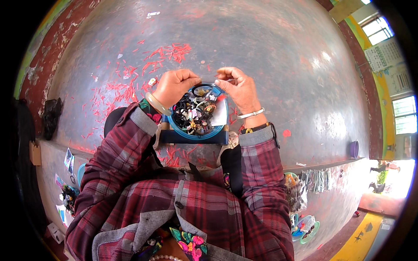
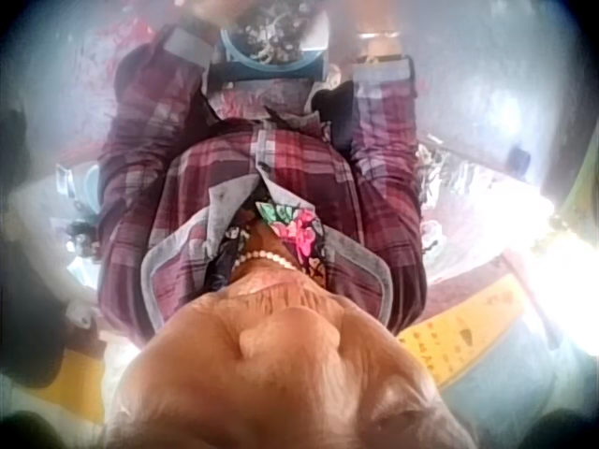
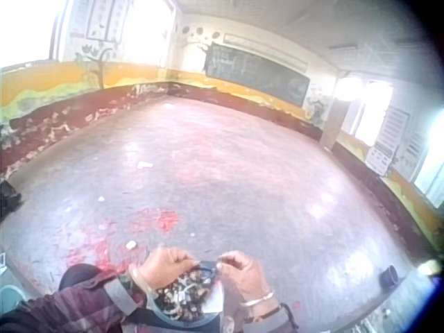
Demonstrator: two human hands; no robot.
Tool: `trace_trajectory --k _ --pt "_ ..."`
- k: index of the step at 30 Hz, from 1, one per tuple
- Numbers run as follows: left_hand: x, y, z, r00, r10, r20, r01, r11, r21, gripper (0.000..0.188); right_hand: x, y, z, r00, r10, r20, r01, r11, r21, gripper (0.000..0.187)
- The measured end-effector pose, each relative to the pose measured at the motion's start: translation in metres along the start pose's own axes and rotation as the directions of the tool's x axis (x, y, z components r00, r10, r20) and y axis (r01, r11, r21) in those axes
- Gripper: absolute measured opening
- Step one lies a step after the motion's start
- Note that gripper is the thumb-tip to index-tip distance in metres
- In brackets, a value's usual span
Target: The person sits on the floor and repeatedly picks up small keychains from a blue bowl, places each one into a clear plastic bag, and folds the bag's top edge to close it. The person handles the items one at a time, using both hands to manipulate the bags and keychains.
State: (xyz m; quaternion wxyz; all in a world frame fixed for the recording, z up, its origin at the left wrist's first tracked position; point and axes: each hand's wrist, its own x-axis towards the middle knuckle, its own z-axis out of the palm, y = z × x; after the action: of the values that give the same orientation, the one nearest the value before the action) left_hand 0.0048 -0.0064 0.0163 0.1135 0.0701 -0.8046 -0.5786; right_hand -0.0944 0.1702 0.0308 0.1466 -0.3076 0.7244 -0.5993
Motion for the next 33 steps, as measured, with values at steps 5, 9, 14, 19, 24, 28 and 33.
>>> trace_trajectory --k 5,9,14,19,24,28,33 --pt "-0.003 -0.012 0.012 0.968 0.245 0.046 -0.249 0.942 0.223 0.011 -0.002 0.005 0.009 0.952 -0.223 0.21 0.284 0.898 -0.336 0.014" --pt "-0.003 -0.015 0.015 0.926 0.373 0.065 -0.374 0.872 0.316 0.01 -0.003 0.012 0.01 0.942 -0.223 0.251 0.317 0.837 -0.446 0.01" --pt "-0.005 -0.008 0.011 0.967 0.242 0.082 -0.255 0.941 0.224 0.009 -0.002 0.015 0.006 0.962 -0.165 0.22 0.238 0.9 -0.364 0.008" --pt "-0.004 -0.003 0.006 0.979 0.188 0.083 -0.199 0.968 0.153 0.011 0.0 0.013 0.001 0.967 -0.102 0.232 0.165 0.949 -0.27 0.009" --pt "-0.002 0.0 0.0 0.992 0.104 0.077 -0.109 0.992 0.062 0.015 0.002 0.014 -0.006 0.97 -0.024 0.243 0.068 0.983 -0.172 0.012" --pt "0.0 0.001 -0.001 0.994 -0.049 0.102 0.064 0.986 -0.156 0.02 0.001 0.018 -0.007 0.975 0.075 0.208 -0.084 0.996 0.035 0.012" --pt "0.0 0.009 -0.005 0.954 -0.216 0.208 0.288 0.85 -0.442 0.026 0.001 0.014 -0.007 0.974 0.129 0.188 -0.178 0.945 0.275 0.013"
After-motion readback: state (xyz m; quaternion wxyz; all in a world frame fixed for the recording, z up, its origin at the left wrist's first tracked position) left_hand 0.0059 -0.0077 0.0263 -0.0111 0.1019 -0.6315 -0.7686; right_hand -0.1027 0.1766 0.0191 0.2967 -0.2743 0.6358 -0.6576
